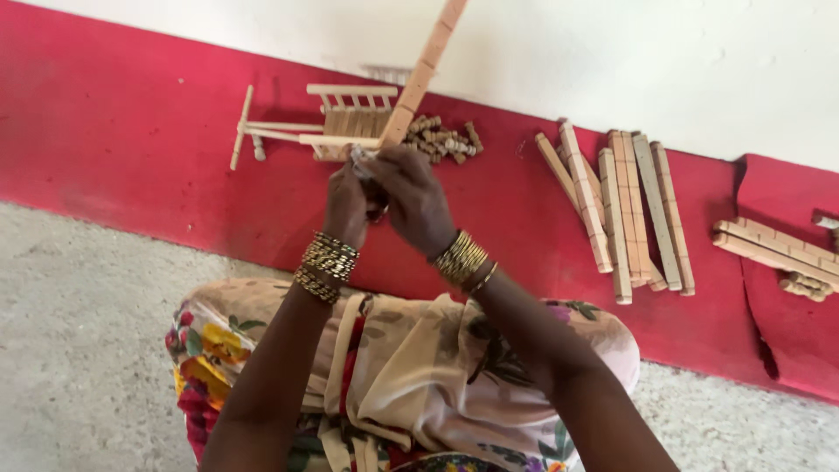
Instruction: The person sits on the floor and wipes wooden toy components with a cloth. They first wipe a small assembled wooden toy chair and loose spindle pieces, then pick up longer wooden slats one at a time and rub each along its length with the cloth, setting wiped pieces aside.
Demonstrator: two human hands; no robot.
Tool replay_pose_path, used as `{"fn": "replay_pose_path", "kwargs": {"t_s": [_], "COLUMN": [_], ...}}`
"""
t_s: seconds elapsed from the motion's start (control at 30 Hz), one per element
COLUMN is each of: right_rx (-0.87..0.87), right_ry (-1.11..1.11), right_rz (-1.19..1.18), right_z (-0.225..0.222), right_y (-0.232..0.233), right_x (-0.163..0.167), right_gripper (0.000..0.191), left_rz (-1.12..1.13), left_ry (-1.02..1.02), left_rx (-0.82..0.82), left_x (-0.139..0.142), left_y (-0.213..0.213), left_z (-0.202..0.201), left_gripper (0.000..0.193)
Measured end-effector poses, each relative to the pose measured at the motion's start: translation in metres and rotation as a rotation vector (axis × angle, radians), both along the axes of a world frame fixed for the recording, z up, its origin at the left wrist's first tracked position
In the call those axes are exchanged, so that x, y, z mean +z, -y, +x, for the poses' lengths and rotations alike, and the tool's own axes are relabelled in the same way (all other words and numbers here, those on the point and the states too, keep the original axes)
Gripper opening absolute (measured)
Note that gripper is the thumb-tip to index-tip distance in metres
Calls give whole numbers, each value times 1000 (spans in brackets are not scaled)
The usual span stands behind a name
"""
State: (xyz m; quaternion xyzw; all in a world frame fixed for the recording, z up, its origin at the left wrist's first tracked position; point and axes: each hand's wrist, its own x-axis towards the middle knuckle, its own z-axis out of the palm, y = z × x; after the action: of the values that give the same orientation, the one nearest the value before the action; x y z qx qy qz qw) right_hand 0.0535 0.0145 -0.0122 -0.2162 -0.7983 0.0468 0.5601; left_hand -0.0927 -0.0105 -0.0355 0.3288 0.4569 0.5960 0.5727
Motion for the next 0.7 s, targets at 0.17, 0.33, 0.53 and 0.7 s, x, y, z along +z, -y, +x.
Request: {"fn": "replay_pose_path", "kwargs": {"t_s": [0.17,0.33,0.53,0.7], "right_rx": [-45,-406,-399,318], "right_ry": [-20,-98,-90,-297], "right_rz": [38,13,-38,-534], "right_z": [5,88,111,33], "right_y": [-13,-83,-101,-30], "right_x": [7,-1,-15,-13], "right_gripper": [29,16,18,12], "left_rz": [-38,-1,409,485], "left_ry": [-176,-144,-753,-910], "left_rx": [-92,-230,-87,132], "left_x": [1,-1,0,-17], "left_y": [23,71,65,37], "left_z": [-10,-12,-13,-8], "left_gripper": [43,34,32,42]}}
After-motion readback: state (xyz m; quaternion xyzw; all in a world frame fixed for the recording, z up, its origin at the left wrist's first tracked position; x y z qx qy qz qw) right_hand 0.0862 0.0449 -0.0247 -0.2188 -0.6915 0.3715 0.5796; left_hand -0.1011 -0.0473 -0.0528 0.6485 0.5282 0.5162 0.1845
